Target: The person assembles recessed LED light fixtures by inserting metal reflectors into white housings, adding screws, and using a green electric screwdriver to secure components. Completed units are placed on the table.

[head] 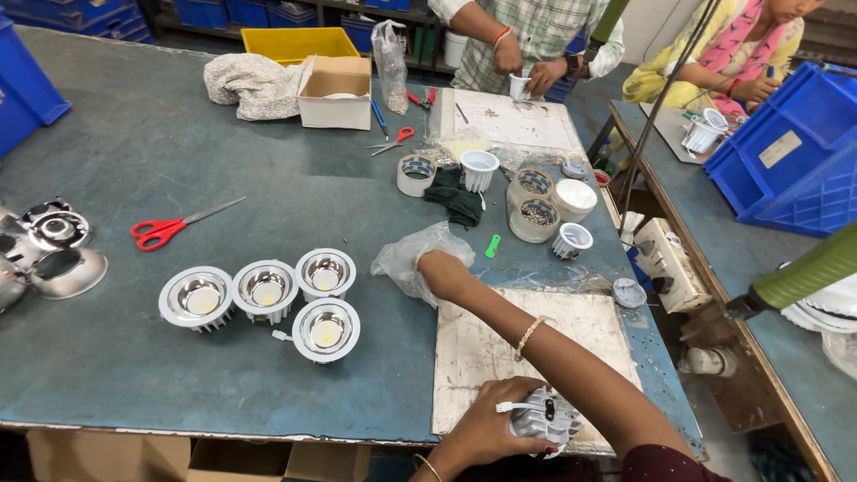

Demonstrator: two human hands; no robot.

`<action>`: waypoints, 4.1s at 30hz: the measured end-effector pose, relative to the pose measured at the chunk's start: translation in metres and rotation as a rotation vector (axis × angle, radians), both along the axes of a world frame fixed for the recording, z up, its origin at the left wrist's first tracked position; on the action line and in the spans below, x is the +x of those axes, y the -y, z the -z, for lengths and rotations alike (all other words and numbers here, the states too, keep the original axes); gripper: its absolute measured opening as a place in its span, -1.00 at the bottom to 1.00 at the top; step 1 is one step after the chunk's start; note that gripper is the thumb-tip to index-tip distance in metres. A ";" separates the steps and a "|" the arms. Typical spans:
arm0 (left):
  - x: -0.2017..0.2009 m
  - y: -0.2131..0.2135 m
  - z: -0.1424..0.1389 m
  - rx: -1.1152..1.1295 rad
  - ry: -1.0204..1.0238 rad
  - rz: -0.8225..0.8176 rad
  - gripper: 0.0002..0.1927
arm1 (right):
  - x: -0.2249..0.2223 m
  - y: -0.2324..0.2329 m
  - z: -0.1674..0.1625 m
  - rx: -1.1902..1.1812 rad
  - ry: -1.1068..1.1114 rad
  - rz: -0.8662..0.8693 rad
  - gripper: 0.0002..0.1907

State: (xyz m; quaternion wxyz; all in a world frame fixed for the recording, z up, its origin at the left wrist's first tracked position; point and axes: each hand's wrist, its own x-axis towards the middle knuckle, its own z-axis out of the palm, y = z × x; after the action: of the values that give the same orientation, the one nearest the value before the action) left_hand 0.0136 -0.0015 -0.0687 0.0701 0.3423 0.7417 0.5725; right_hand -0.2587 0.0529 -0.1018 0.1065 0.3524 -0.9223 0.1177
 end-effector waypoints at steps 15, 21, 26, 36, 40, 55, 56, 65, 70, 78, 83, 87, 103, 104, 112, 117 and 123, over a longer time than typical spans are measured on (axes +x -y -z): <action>0.012 0.004 -0.001 -0.037 -0.058 -0.013 -0.12 | 0.148 -0.081 -0.104 -0.694 0.272 0.223 -0.81; 0.021 0.013 -0.024 -0.070 0.000 0.000 -0.13 | 0.223 -0.147 -0.089 -0.617 0.214 0.599 -0.82; 0.026 0.018 -0.032 -0.091 0.044 0.013 -0.12 | 0.242 -0.154 -0.063 -0.621 0.118 0.626 -0.80; 0.036 0.029 -0.040 -0.124 0.137 0.032 -0.16 | 0.251 -0.143 -0.065 -0.760 -0.023 0.618 -0.81; 0.038 0.032 -0.043 -0.126 0.126 0.034 -0.19 | 0.257 -0.145 -0.066 -0.877 0.061 0.652 -0.82; 0.041 0.030 -0.040 -0.143 0.145 0.042 -0.17 | 0.409 -0.137 -0.097 -1.058 0.302 0.678 -0.80; 0.041 0.029 -0.039 -0.150 0.143 0.040 -0.16 | 0.413 -0.134 -0.097 -1.000 0.296 0.693 -0.78; 0.033 0.022 -0.034 -0.149 0.083 0.002 -0.16 | 0.394 -0.124 -0.104 -0.789 0.111 0.666 -0.82; 0.028 0.018 -0.032 -0.140 0.088 -0.008 -0.17 | 0.385 -0.120 -0.120 -0.569 0.034 0.625 -0.81; 0.018 0.009 -0.020 -0.081 0.005 -0.014 -0.19 | 0.372 -0.143 -0.122 -0.549 0.163 0.530 -0.82; 0.009 0.004 -0.012 -0.059 -0.052 -0.018 -0.16 | 0.298 -0.178 -0.092 -0.721 0.222 0.595 -0.83; 0.005 0.002 -0.010 -0.071 -0.004 -0.020 -0.14 | 0.228 -0.182 -0.062 -0.600 0.188 0.638 -0.75; 0.000 -0.001 -0.009 -0.100 0.034 -0.011 -0.13 | 0.225 -0.268 -0.018 -0.788 0.242 1.010 -0.75; 0.001 -0.001 -0.009 -0.100 0.038 -0.012 -0.13 | 0.230 -0.277 -0.020 -0.792 0.264 1.069 -0.74; 0.001 -0.002 -0.007 -0.086 0.022 -0.010 -0.13 | 0.243 -0.312 -0.045 -0.991 0.112 0.856 -0.83; 0.000 -0.004 -0.005 -0.103 0.026 -0.002 -0.13 | 0.236 -0.314 -0.054 -0.984 0.046 0.910 -0.81; -0.001 -0.004 -0.006 -0.125 0.036 -0.006 -0.11 | 0.226 -0.324 -0.059 -1.053 0.022 0.904 -0.83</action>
State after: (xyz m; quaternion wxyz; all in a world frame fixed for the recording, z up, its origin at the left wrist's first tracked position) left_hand 0.0125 0.0024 -0.0628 0.1031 0.3248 0.7755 0.5314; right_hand -0.0327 0.3770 -0.0424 0.2927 -0.1663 -0.7998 0.4970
